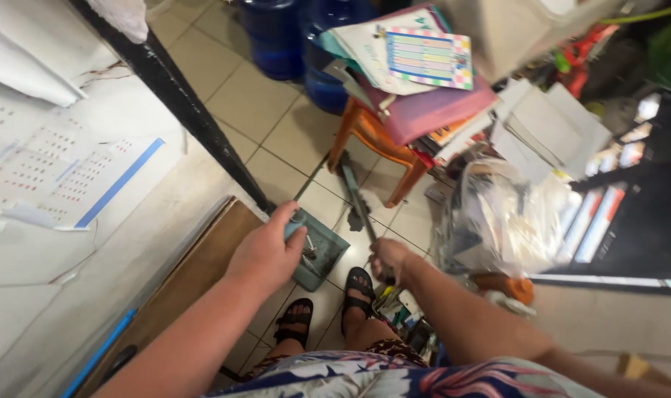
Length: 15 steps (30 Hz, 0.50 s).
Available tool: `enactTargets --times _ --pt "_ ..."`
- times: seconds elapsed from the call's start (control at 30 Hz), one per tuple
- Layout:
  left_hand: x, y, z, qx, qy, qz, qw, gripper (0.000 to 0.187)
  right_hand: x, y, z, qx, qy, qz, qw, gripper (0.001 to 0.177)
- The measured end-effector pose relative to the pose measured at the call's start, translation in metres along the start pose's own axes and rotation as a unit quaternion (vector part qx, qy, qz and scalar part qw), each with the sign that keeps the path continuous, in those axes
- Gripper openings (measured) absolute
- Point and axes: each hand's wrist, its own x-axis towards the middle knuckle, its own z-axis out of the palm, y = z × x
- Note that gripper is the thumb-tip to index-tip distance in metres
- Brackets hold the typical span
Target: Attempting to repair a broken broom or squeegee by reattaching the handle to the head.
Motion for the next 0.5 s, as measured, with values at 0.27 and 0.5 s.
enactTargets --times 0.27,0.5 --pt "-0.009 -0.015 -0.029 -0.008 -0.056 -0.006 0.998 0.052 0.002 0.077 -0.072 -0.064 -0.027 -0.078 0.995 0.022" --pt "-0.031 -0.015 -0.039 0.012 -0.125 0.034 0.991 0.051 0.043 0.116 -0.092 -0.18 0.085 -0.073 0.977 0.037"
